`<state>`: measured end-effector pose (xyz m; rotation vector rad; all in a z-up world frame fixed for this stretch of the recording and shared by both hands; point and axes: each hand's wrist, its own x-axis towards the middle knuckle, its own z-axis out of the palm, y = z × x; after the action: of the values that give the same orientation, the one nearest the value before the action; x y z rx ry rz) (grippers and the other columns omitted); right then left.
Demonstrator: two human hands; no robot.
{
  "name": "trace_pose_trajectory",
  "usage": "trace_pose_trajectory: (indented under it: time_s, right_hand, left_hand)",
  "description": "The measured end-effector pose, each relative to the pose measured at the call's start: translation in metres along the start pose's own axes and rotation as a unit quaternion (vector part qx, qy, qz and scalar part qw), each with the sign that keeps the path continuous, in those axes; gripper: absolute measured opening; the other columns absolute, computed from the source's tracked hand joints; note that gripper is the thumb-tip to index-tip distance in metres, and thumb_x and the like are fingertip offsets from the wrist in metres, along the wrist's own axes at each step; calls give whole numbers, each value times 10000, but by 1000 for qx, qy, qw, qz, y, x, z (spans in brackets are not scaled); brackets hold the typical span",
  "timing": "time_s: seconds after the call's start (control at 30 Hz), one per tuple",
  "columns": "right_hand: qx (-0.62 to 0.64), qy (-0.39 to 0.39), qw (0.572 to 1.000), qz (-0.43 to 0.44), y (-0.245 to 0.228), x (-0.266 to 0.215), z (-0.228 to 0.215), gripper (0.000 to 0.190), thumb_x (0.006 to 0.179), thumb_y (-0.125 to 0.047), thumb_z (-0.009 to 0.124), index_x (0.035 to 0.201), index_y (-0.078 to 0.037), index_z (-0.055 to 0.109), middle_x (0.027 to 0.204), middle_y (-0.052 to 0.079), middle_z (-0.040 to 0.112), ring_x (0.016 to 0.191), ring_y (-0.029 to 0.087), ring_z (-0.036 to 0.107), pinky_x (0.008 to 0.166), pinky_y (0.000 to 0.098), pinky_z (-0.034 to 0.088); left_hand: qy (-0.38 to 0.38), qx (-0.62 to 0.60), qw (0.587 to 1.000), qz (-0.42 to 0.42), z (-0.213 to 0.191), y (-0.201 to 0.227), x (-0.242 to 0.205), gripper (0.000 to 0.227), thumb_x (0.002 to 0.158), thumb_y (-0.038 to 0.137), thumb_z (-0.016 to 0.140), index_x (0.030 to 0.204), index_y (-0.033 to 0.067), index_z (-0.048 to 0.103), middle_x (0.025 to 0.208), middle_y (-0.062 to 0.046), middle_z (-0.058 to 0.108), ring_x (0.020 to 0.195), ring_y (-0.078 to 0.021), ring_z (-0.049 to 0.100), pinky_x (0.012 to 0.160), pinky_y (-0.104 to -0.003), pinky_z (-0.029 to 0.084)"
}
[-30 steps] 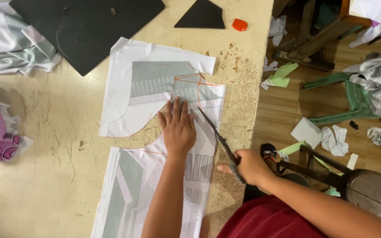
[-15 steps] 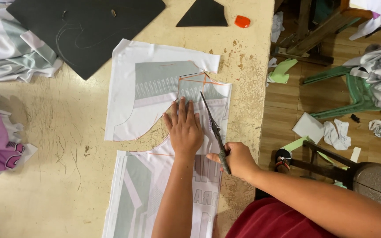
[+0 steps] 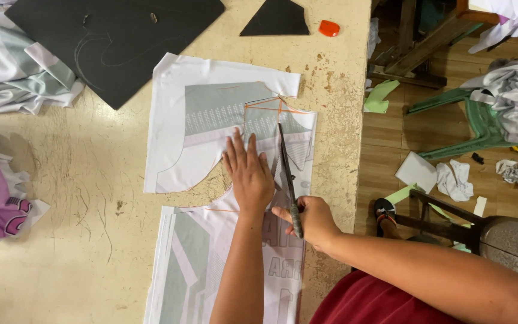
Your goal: The person uses shears to cut a white jersey fabric along a marked pattern on a work table. They also use a red chalk marker to trace lines on the fabric and handle a black pattern piece to align it before cutting.
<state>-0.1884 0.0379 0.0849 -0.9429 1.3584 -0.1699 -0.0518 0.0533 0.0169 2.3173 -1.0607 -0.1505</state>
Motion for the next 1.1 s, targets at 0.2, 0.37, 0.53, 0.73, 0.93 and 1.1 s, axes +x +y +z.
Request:
trace_pose_trajectory:
  time_s: [0.2, 0.37, 0.53, 0.73, 0.93, 1.1]
  right_hand:
    - [38, -3, 999, 9, -9, 8, 20, 488, 774, -253, 931, 754, 99, 593, 509, 214, 594, 395, 276, 668, 372, 307, 589]
    - [89, -3, 996, -12, -5, 37, 40, 510, 795, -326, 916, 790, 67, 591, 531, 186, 599, 416, 260, 678, 390, 297, 590]
    - [74, 22, 996, -55, 16, 70, 41, 481, 834, -320, 886, 717, 29, 576, 486, 171, 589, 391, 255, 666, 391, 283, 572]
    - [90, 34, 994, -59, 16, 68, 46, 461, 827, -284, 889, 721, 34, 572, 490, 158, 579, 407, 256, 673, 408, 279, 574]
    - [119, 24, 990, -71, 7, 59, 50, 454, 816, -247, 908, 693, 25, 567, 482, 163, 575, 393, 270, 667, 381, 299, 562]
    - [120, 9, 990, -75, 5, 65, 41, 461, 822, -272, 900, 718, 25, 564, 503, 128, 555, 417, 261, 672, 393, 296, 562]
  left_hand:
    - [139, -213, 967, 1, 4, -21, -2, 380, 1056, 61, 450, 1427, 78, 532, 1708, -175, 153, 1582, -345, 88, 1265, -503, 155]
    - [193, -357, 914, -20, -7, -25, -2, 309, 1060, 17, 423, 1329, 21, 575, 1691, -215, 158, 1580, -357, 130, 1273, -468, 190]
    - [210, -366, 906, -13, -2, -25, -3, 280, 1074, 26, 412, 1275, -19, 601, 1673, -228, 217, 1565, -359, 197, 1252, -479, 246]
    - [208, -363, 908, -10, -5, -23, -3, 267, 1085, 49, 415, 1262, -8, 606, 1658, -243, 244, 1550, -398, 216, 1225, -490, 286]
    - [207, -362, 909, -11, -4, -23, -2, 257, 1083, 65, 430, 1247, -5, 615, 1655, -239, 261, 1549, -403, 212, 1231, -495, 278]
    - [204, -361, 910, -14, -3, -23, -2, 255, 1079, 46, 423, 1247, 3, 611, 1656, -246, 252, 1548, -407, 210, 1240, -505, 250]
